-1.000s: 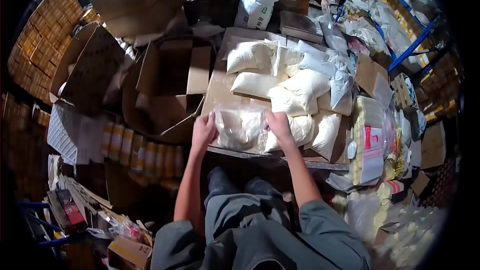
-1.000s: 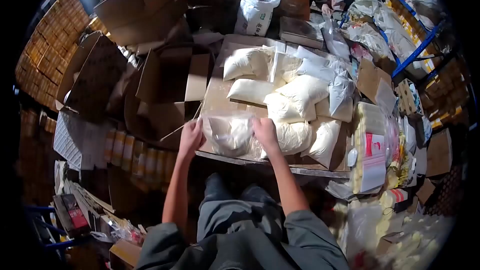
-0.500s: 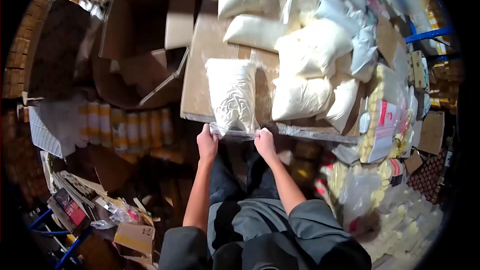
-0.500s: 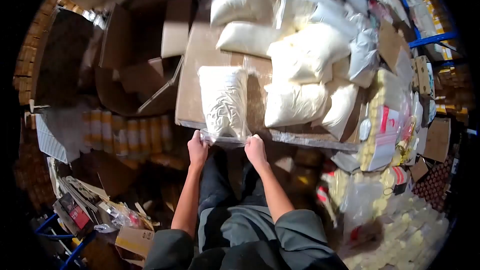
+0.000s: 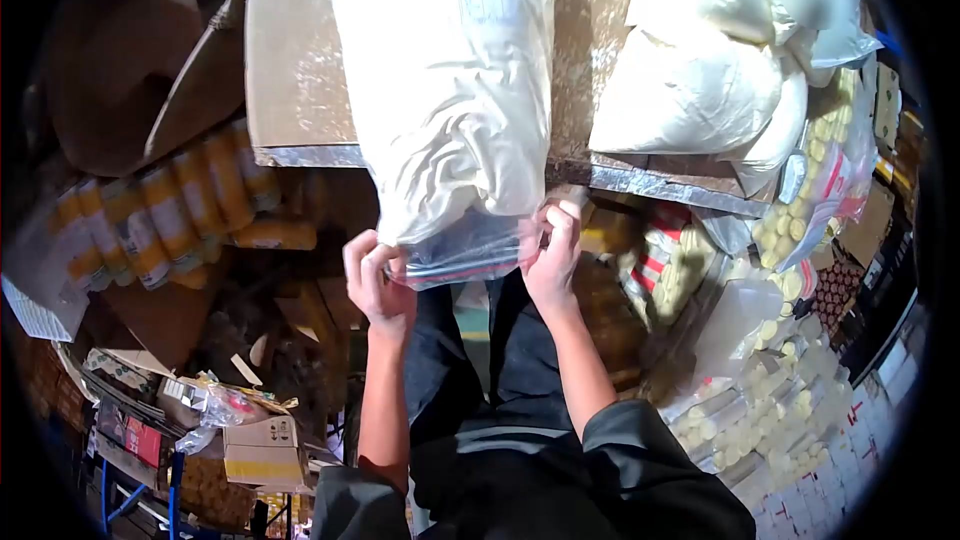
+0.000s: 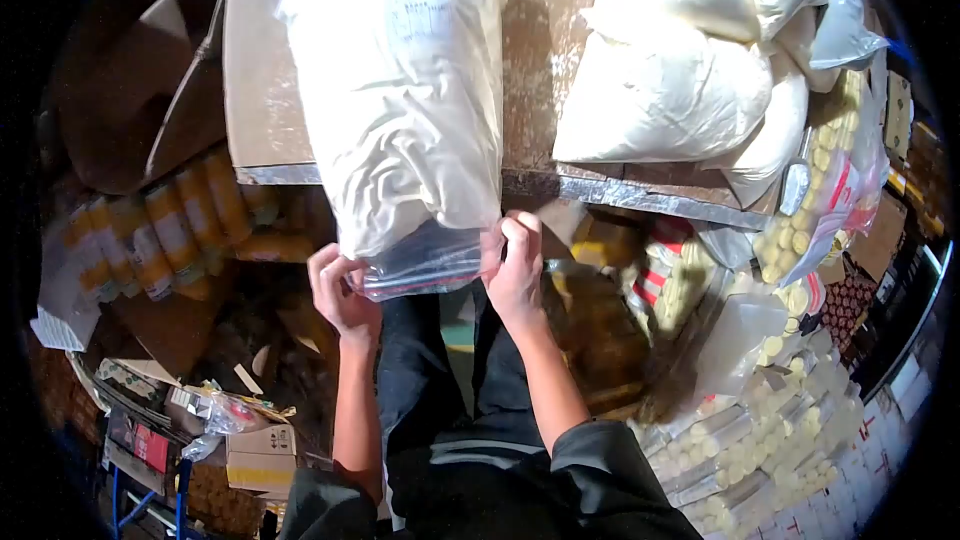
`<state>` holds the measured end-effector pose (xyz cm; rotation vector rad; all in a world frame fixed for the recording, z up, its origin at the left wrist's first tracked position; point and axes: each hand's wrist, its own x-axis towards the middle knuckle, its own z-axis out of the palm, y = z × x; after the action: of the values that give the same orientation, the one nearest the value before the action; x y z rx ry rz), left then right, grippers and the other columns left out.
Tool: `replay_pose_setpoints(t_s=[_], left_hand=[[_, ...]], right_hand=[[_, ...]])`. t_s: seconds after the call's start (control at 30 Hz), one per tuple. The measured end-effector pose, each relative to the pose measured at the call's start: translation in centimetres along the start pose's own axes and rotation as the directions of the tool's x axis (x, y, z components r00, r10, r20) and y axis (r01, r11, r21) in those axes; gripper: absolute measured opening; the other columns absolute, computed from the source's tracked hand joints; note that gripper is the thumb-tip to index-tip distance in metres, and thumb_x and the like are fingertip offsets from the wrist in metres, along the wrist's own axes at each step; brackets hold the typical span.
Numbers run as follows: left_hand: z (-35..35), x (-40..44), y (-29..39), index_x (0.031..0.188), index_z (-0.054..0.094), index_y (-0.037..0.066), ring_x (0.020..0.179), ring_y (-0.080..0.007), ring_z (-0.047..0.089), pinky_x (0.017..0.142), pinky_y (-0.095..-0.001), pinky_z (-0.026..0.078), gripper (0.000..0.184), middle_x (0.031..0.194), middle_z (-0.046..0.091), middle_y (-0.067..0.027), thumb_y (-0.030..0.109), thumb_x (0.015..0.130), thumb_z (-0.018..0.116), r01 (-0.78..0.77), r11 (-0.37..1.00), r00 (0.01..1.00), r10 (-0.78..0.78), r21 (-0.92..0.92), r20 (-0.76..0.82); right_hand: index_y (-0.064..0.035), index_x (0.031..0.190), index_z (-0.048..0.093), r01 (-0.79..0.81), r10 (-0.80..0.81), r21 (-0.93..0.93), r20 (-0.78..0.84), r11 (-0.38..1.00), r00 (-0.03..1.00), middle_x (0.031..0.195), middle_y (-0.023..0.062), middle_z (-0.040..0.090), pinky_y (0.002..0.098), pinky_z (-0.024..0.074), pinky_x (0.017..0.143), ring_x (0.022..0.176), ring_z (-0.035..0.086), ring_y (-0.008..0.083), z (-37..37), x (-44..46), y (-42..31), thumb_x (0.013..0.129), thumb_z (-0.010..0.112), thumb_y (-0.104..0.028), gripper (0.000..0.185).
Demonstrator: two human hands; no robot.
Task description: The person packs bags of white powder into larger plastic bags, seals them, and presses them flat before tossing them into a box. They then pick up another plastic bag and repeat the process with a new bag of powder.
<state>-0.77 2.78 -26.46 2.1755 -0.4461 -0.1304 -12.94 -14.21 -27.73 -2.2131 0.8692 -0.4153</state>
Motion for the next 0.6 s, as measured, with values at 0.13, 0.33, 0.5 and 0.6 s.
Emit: replay_pose_setpoints(t_s=[0.13, 0.33, 0.5, 0.6], left_hand=[[1.7, 3.4, -0.7, 0.072, 0.051, 0.001, 0.069, -0.0238, 0.054, 0.061, -0.0301, 0.045, 0.015, 0.079, 0.053, -0.0114, -0.008, 0.067, 0.063, -0.091, 0.992, 0.991, 0.099, 0.089, -0.092], [1.5, 7.9, 2.0, 0.065, 0.043, 0.004, 0.063, -0.0147, 0.045, 0.055, -0.0258, 0.034, 0.022, 0.069, 0.049, -0.0051, -0.008, 0.071, 0.061, -0.110, 0.990, 0.976, 0.126, 0.093, -0.179], [-0.2, 9.9, 4.3, 0.063, 0.042, 0.004, 0.058, -0.0099, 0.042, 0.050, -0.0200, 0.029, 0.029, 0.069, 0.050, -0.0047, -0.014, 0.070, 0.063, -0.097, 0.995, 0.962, 0.089, -0.018, -0.257], [-0.8, 8.8, 3.2, 0.068, 0.048, 0.003, 0.060, -0.0103, 0.042, 0.051, -0.0209, 0.029, 0.023, 0.071, 0.051, -0.0037, -0.013, 0.072, 0.064, 0.007, 0.998, 0.986, 0.003, 0.064, -0.166]], right_hand=[[-0.0019, 0.090, 0.051, 0.110, -0.124, -0.117, -0.122, 0.987, 0.985, 0.087, 0.0137, 0.048, 0.0364, 0.0448, 0.064, 0.075, 0.052, 0.0276, 0.9, 3.0, 1.6, 0.071, 0.061, 0.013, 0.026], [0.0016, 0.084, 0.058, 0.174, -0.177, -0.034, -0.166, 0.984, 0.970, 0.085, 0.0107, 0.050, 0.0293, 0.0448, 0.058, 0.071, 0.053, 0.0220, -0.5, 6.5, -2.4, 0.065, 0.063, 0.019, 0.027], [-0.0003, 0.080, 0.053, 0.126, -0.129, -0.029, -0.276, 0.992, 0.952, 0.080, 0.0099, 0.051, 0.0303, 0.0425, 0.062, 0.069, 0.050, 0.0219, -2.1, 9.4, -6.4, 0.074, 0.066, 0.019, 0.024], [0.0000, 0.084, 0.056, 0.071, -0.046, 0.099, -0.237, 0.993, 0.970, 0.089, 0.0098, 0.047, 0.0283, 0.0408, 0.060, 0.068, 0.048, 0.0192, -0.5, 7.3, -4.9, 0.075, 0.061, 0.020, 0.023]])
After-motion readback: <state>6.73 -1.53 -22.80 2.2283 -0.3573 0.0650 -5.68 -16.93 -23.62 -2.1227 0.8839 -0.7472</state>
